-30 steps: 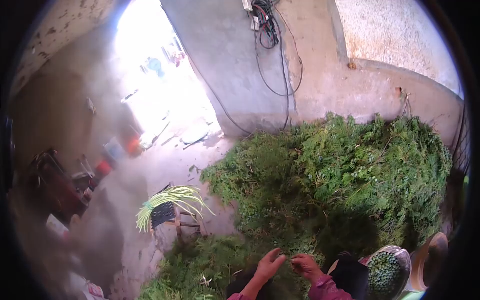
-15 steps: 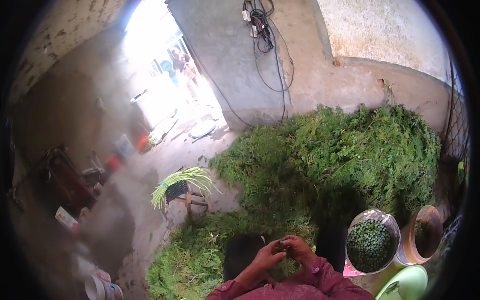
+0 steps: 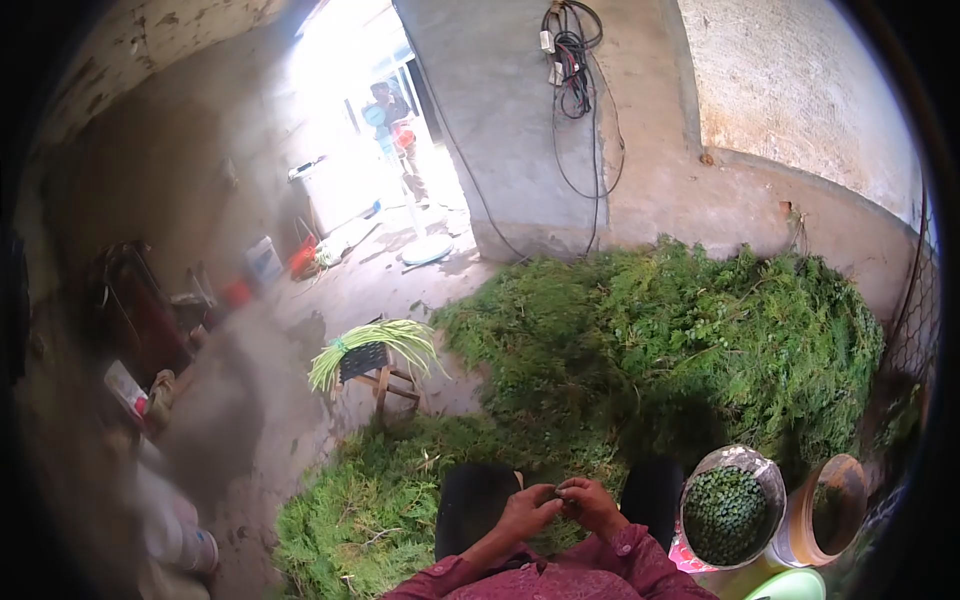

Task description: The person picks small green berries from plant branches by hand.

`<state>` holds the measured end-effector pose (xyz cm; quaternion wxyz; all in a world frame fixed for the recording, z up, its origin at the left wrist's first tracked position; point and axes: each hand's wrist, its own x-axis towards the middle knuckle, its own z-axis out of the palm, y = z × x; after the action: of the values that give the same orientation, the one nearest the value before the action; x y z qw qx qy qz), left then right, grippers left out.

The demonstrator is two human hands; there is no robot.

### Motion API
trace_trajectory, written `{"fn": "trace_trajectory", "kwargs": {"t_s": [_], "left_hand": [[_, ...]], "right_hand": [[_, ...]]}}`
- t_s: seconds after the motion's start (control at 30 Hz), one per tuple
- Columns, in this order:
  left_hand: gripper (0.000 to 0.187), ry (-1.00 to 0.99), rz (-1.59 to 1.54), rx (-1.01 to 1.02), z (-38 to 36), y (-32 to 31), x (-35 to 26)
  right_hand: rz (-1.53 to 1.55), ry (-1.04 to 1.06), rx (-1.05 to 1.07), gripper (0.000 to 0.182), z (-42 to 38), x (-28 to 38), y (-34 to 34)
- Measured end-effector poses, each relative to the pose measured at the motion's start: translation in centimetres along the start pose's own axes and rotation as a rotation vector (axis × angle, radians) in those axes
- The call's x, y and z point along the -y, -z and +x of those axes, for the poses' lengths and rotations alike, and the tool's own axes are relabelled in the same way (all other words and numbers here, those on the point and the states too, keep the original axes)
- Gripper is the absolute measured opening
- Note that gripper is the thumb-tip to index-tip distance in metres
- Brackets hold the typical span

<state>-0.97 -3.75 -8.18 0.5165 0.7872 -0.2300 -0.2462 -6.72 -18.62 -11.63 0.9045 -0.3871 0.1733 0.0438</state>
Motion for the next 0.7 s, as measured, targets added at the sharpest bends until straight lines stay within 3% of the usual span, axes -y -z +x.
{"fn": "trace_trajectory", "kwargs": {"t_s": [0.27, 0.6, 0.67, 0.7], "left_hand": [[0.024, -0.079, -0.109, -0.050, 0.1, -0.4, 0.6], [0.023, -0.118, -0.012, -0.123, 0.5, 0.0, 1.0], [0.025, -0.042, -0.009, -0.085, 0.2, 0.5, 0.0], [0.025, -0.037, -0.012, -0.091, 0.1, 0.4, 0.2]], "right_hand": [[0.095, -0.045, 0.051, 0.012, 0.9, -1.5, 1.0], [0.077, -0.093, 0.094, 0.012, 0.8, -1.7, 0.7], [-0.812, 0.551, 0.234, 0.009, 1.5, -2.5, 1.5], [-0.813, 0.546, 0.241, 0.009, 1.0, -2.0, 0.8]]}}
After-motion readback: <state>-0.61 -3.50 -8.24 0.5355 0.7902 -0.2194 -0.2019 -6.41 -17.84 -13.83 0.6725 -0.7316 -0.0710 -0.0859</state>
